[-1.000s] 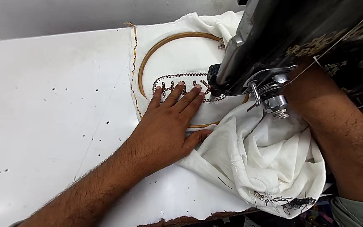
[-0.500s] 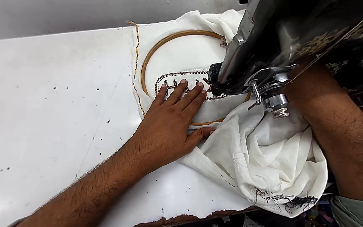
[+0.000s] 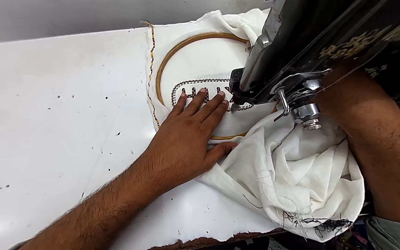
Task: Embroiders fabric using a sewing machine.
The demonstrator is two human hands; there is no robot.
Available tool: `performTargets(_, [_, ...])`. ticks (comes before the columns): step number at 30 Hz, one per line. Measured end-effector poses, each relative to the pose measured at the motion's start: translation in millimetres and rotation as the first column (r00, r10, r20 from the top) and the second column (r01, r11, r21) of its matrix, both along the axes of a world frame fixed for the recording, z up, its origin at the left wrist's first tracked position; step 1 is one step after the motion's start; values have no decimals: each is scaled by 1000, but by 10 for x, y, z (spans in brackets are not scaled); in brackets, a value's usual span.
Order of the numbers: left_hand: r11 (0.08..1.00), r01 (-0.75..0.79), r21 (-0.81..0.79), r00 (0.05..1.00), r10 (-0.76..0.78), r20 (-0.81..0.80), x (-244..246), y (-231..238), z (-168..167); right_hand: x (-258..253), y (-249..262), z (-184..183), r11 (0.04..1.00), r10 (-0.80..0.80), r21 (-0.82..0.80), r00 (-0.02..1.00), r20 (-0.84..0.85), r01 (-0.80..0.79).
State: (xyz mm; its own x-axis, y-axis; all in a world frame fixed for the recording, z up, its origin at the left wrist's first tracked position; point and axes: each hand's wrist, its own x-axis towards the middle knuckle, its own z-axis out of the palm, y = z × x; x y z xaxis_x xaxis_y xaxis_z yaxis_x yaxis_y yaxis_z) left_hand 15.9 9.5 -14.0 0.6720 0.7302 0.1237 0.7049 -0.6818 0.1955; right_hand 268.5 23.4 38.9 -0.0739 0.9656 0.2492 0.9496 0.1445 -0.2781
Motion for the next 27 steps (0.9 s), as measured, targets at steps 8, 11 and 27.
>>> performTargets(8, [1000,5,4,1000,-6,20,36,13,-13,-12,15,47,998,-46,-33,999,5,46])
performTargets(11, [1000,0,8,1000,0,23,45,20,-11,-15,7,38,998,-49,-27,999,-19,48])
performTargets(27, [1000,-3,0,1000,3,12,44,17,-7,-24,-3,81,995,-57,-87,998,8,58])
